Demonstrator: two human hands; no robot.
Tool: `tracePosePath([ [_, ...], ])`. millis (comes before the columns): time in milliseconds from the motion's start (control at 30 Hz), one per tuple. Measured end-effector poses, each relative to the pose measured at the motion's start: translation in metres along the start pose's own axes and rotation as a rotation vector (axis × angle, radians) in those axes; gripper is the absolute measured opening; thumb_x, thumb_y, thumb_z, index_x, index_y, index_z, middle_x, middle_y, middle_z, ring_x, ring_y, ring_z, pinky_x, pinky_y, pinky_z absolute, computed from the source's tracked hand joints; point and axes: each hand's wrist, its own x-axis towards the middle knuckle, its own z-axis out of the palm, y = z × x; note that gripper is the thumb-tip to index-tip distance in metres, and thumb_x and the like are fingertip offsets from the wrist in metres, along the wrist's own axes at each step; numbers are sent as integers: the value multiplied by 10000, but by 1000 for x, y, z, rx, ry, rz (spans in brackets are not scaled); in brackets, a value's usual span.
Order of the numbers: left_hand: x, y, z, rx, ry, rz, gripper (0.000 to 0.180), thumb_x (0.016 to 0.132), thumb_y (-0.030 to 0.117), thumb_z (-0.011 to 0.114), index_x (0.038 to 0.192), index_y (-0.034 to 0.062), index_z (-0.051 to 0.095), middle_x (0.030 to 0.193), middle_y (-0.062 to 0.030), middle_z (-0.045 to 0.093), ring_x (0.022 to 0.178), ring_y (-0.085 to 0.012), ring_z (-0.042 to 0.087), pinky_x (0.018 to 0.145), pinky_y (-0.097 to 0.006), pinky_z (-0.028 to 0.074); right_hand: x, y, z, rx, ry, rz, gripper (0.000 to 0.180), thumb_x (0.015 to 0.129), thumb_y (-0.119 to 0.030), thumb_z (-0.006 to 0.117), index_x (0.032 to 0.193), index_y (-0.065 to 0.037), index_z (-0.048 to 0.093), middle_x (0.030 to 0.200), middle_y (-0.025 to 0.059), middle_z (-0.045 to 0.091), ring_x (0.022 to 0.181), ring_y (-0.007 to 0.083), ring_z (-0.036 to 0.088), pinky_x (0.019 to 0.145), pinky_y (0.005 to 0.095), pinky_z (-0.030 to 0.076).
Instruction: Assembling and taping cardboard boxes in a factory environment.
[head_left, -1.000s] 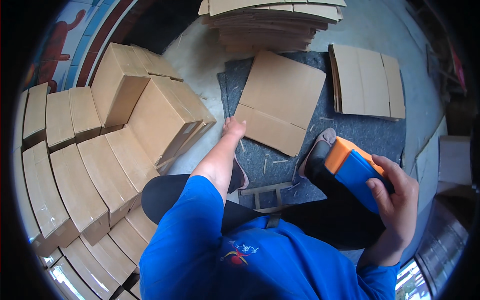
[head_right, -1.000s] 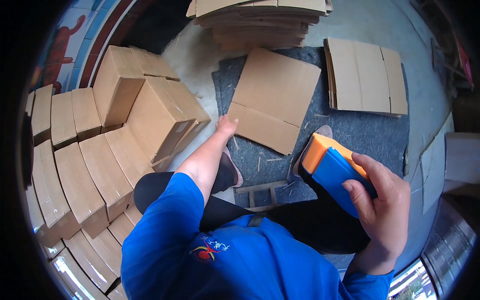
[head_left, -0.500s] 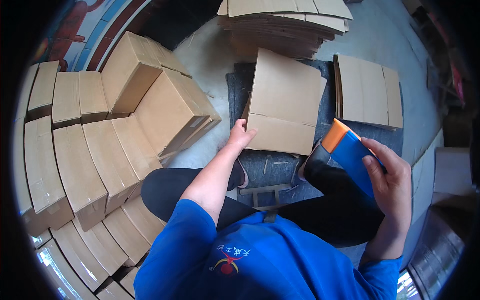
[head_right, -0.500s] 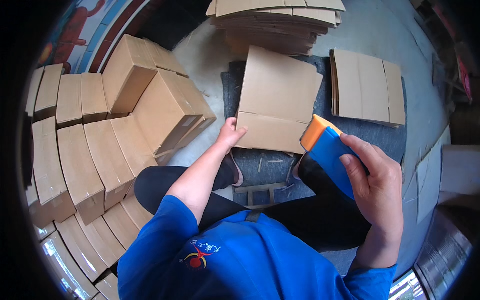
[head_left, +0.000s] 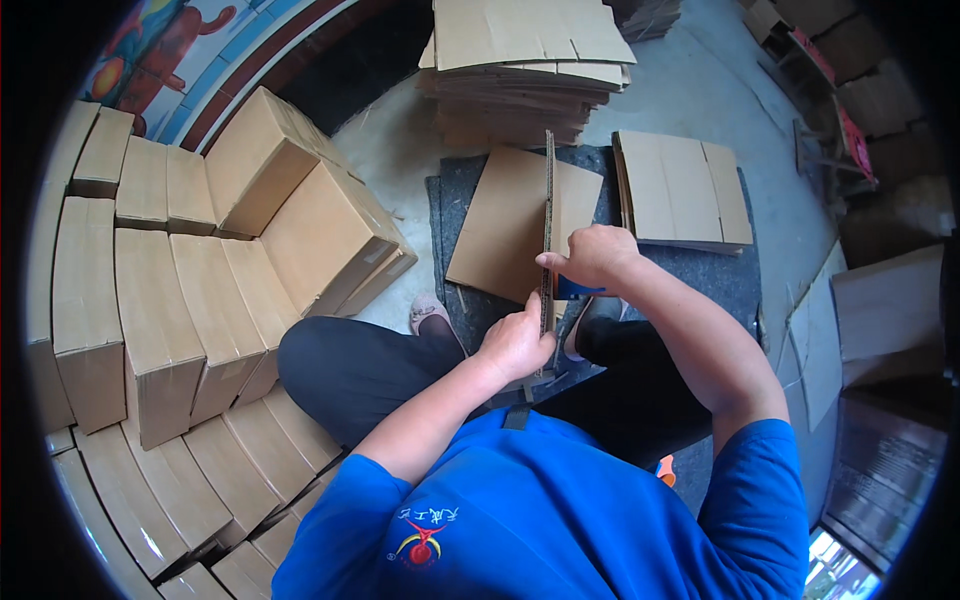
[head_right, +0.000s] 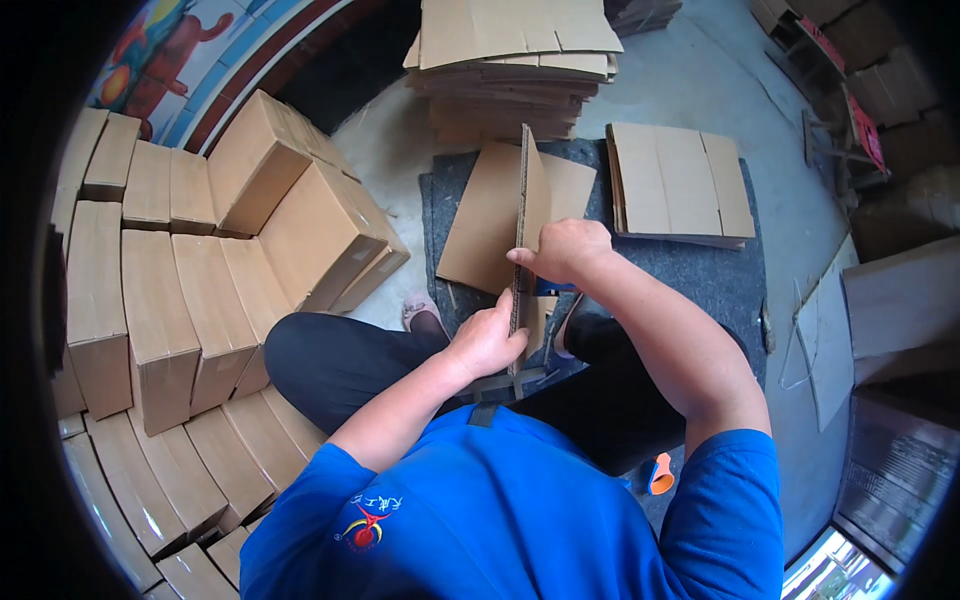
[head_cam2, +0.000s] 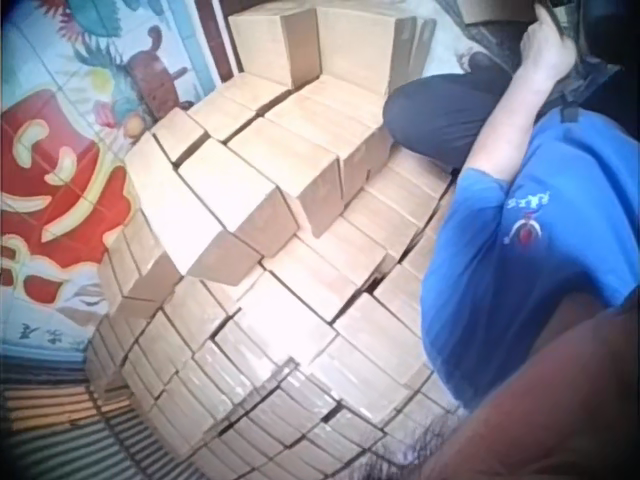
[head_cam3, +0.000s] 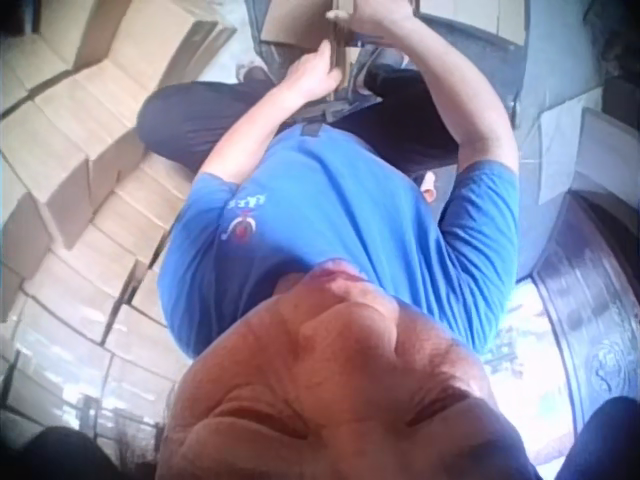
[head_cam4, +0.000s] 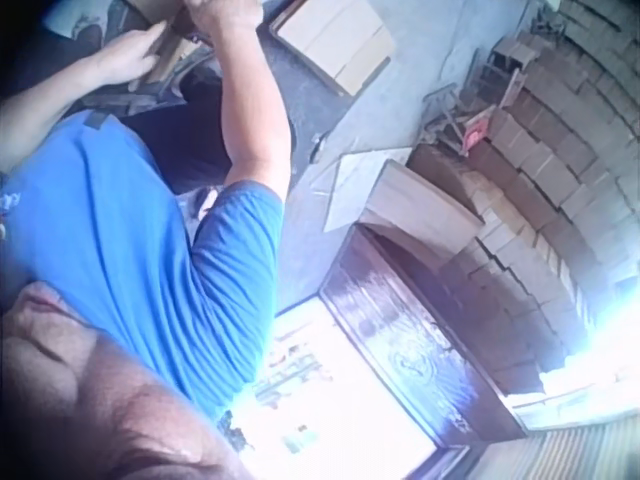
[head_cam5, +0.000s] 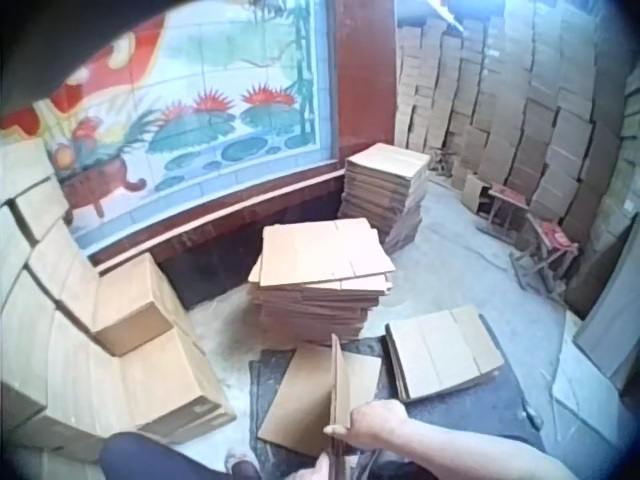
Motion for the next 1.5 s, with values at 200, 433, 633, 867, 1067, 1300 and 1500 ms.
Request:
tracePosePath([
  [200, 75, -41, -5, -365, 319, 29, 631, 956, 552, 531, 1194, -24, 634, 1026, -180, 679, 980, -281, 653, 870, -397, 506, 23, 14, 26, 82, 2, -41, 790, 854, -783, 470, 1022, -67, 756, 1052, 128, 732, 1034, 282, 692, 884, 386, 536],
  [433, 103, -20, -38, -787, -98, -248, 618, 942, 576, 587, 1318, 86, 565, 1251, -81, 609, 1099, -234, 538, 868, -411, 452, 18, 33, 24, 162, -19, 13, 865, 791, -841, 492, 1040, -55, 752, 1057, 138, 729, 1039, 291, 687, 897, 396, 528],
  [633, 114, -29, -27, -224, 391, 193, 369, 917, 270, 538, 1083, -54, 600, 1033, -287, 667, 990, -426, 644, 877, -458, 501, 16, 26, 28, 202, -18, -10, 581, 858, -577, 542, 1021, -61, 755, 1059, 162, 724, 1033, 310, 683, 912, 393, 523],
  [867, 87, -26, -96, 83, 705, -17, 295, 856, 157, 465, 912, -84, 625, 918, -322, 664, 898, -473, 654, 869, -521, 518, -24, 5, 6, 60, 5, 0, 362, 891, -303, 501, 998, -68, 754, 1059, 166, 723, 1012, 313, 693, 890, 400, 536],
  [1067, 126, -42, -121, 110, 688, -108, 317, 873, 170, 430, 984, -53, 628, 1046, -306, 662, 1004, -459, 638, 915, -516, 503, -16, -6, 33, 31, -34, -41, 348, 906, -274, 486, 962, -58, 754, 1041, 167, 728, 1001, 321, 698, 869, 408, 545],
  [1300, 152, -64, -128, 15, 608, -194, 406, 910, 244, 413, 1207, 40, 600, 1241, -230, 622, 1125, -404, 604, 978, -491, 469, -2, -13, 46, 56, 47, -129, 387, 933, -270, 440, 972, -35, 745, 1032, 186, 724, 991, 339, 697, 871, 427, 543],
  [1500, 86, -17, -76, 159, 940, 294, 440, 908, 93, 530, 1343, 28, 507, 1286, -194, 566, 1169, -384, 549, 1004, -464, 450, -2, -10, 47, 76, -31, -104, 390, 935, -273, 441, 991, -31, 742, 1067, 189, 716, 1034, 336, 683, 907, 419, 527],
])
